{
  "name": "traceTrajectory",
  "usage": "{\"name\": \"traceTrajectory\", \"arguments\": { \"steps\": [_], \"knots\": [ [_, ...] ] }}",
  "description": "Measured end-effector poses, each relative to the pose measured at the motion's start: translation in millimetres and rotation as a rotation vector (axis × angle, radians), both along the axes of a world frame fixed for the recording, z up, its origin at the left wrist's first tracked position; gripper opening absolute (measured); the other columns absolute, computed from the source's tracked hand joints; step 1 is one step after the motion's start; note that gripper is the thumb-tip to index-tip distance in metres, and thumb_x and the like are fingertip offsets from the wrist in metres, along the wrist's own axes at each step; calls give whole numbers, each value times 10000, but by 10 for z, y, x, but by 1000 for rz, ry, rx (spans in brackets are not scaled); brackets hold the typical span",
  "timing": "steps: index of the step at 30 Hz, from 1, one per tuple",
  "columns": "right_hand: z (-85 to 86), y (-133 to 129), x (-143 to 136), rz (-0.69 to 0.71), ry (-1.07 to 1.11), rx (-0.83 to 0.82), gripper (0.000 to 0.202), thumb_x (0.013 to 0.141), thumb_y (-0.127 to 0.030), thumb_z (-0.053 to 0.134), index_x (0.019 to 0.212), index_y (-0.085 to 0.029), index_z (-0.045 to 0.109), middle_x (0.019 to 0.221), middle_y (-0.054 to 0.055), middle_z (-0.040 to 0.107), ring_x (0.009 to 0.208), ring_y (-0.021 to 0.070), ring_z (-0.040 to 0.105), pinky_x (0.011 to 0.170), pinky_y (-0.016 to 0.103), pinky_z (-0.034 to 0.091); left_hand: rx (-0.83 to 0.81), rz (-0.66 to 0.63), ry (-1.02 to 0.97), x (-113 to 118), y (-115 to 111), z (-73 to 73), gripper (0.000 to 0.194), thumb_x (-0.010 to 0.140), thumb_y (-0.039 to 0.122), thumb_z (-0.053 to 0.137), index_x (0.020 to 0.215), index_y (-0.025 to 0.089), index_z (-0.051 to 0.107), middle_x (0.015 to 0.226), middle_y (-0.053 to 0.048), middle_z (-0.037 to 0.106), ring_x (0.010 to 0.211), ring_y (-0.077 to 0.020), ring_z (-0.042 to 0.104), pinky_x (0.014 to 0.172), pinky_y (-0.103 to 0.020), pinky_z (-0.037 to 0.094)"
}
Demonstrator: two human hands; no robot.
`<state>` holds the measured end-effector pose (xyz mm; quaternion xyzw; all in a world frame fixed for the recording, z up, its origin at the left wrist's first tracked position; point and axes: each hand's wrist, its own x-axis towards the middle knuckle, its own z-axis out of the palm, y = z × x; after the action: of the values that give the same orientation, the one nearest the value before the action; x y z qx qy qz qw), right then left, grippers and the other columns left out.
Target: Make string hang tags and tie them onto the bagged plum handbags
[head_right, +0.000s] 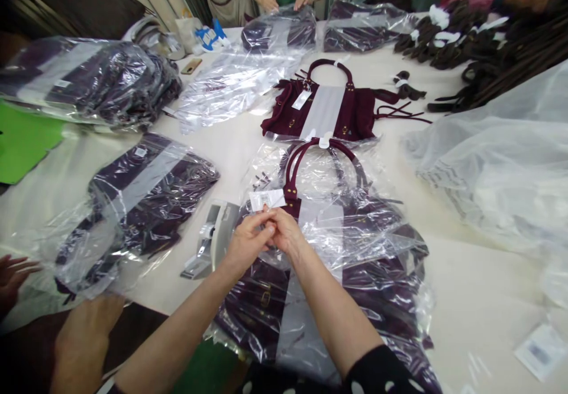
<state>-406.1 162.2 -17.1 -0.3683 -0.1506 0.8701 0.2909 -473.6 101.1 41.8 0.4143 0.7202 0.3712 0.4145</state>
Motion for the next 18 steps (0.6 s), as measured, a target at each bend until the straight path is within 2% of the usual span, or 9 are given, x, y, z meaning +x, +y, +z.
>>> {"name": "traceTrajectory", "arguments": {
  "steps": [3, 6, 8, 10, 12, 15, 18],
  "knots": [
    [94, -11, 41, -9, 51, 7, 195, 636, -286, 648, 694, -194, 487, 480, -73, 464, 358, 69, 347, 350, 202, 291, 32, 160, -61, -22, 54, 11, 271, 769, 337, 556, 993, 191, 598, 726, -10, 605, 499, -107, 553, 414, -200, 429],
    [154, 11, 101, -14, 52, 32, 182, 619, -285, 637, 706, -176, 519, 571, -40, 554, 391, 64, 378, 382, 204, 327, 82, 351, -182, -40, 130, -13, 280, 748, 418, 573, 863, 174, 498, 574, 28, 575, 397, -99, 521, 351, -182, 361],
    [172, 24, 138, -16, 23, 45, 180, 607, -284, 637, 687, -165, 527, 638, -9, 606, 420, 60, 407, 409, 202, 353, 9, 425, -320, -60, 201, -36, 330, 744, 479, 544, 810, 169, 456, 556, 23, 570, 358, -98, 504, 325, -185, 324],
    [186, 23, 168, -19, -18, 56, 180, 598, -284, 640, 673, -161, 532, 639, -4, 613, 428, 56, 412, 413, 189, 346, -108, 382, -370, -92, 278, -49, 345, 736, 494, 531, 782, 160, 461, 555, 15, 570, 339, -94, 490, 312, -184, 294],
    [204, 8, 194, -16, -60, 69, 182, 582, -275, 649, 681, -155, 554, 603, -13, 595, 418, 48, 401, 393, 170, 309, -191, 306, -336, -131, 346, -49, 291, 724, 433, 540, 778, 152, 488, 537, 22, 563, 316, -86, 467, 304, -181, 268],
    [238, -22, 225, -17, -124, 96, 204, 557, -277, 649, 696, -143, 581, 604, -9, 594, 405, 41, 396, 368, 160, 271, -218, 235, -261, -193, 411, -32, 158, 702, 297, 512, 746, 146, 524, 482, 28, 543, 286, -92, 444, 293, -182, 235],
    [241, -24, 239, -54, -227, 122, 208, 522, -276, 642, 667, -150, 561, 537, -24, 565, 363, 39, 361, 342, 162, 236, -191, 209, -122, -260, 460, -12, 81, 695, 228, 474, 673, 154, 500, 459, 26, 537, 265, -94, 427, 288, -182, 207]
  ]
}}
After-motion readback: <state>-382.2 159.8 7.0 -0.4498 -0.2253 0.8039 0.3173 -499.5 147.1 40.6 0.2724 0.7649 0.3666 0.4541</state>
